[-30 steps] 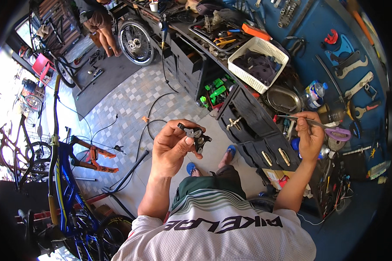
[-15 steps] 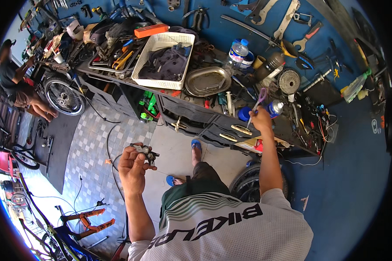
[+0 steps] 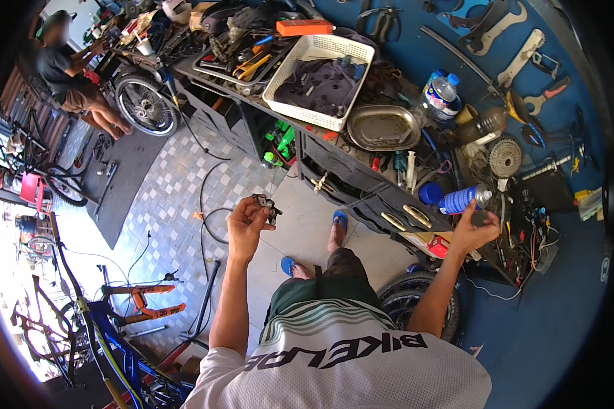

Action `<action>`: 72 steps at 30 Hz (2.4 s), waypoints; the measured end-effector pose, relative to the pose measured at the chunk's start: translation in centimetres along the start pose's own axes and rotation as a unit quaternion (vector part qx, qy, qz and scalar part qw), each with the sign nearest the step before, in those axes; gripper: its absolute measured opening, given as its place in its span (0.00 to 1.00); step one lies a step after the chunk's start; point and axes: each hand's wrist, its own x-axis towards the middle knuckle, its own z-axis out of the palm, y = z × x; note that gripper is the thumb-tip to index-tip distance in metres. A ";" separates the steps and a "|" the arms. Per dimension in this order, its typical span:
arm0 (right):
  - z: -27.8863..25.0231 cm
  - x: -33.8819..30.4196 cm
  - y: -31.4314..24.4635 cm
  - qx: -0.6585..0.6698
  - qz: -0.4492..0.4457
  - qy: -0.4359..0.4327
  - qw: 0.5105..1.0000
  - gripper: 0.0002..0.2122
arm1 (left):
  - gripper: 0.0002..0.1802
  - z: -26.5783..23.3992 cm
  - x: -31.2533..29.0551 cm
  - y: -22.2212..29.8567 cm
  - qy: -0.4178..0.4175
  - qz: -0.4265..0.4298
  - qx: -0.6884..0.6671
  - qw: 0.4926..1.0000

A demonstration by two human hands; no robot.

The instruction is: The person cleans small bicycle components using a spray can and a cloth. They repeatedly spray and wipe a metal part and a small black piece, then place them in a basket. The person also handles a cable and wipes it with the cloth.

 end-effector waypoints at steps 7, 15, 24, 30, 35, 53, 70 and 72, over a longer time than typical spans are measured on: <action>4.7 -1.4 3.9 0.205 0.139 -0.120 0.962 0.50 | 0.19 -1.6 0.1 -0.9 -0.032 -0.005 0.006 0.999; 3.0 3.2 -0.2 0.300 0.038 -0.109 0.947 0.45 | 0.20 -4.8 0.5 -1.8 0.009 -0.042 0.006 0.999; -0.3 -3.9 -18.4 0.587 -0.020 -0.523 0.618 0.43 | 0.18 -9.3 2.6 -5.9 0.061 -0.031 0.069 0.995; -3.5 -12.9 -29.5 0.457 -0.248 -0.617 0.591 0.41 | 0.19 -10.9 1.7 -7.6 0.062 -0.044 0.012 0.997; -4.3 -16.7 -33.5 0.409 -0.277 -0.662 0.564 0.40 | 0.18 -12.4 1.0 -8.6 0.088 0.007 0.065 0.994; -5.8 -20.8 -37.4 0.298 -0.375 -0.643 0.598 0.40 | 0.18 -15.1 2.3 -8.5 0.186 0.007 0.103 0.977; -6.2 -21.0 -37.4 0.294 -0.375 -0.627 0.616 0.40 | 0.18 -15.2 1.5 -9.0 0.180 0.029 0.102 0.978; -6.2 -21.0 -37.4 0.298 -0.374 -0.623 0.619 0.40 | 0.18 -15.1 1.3 -8.8 0.178 0.028 0.100 0.979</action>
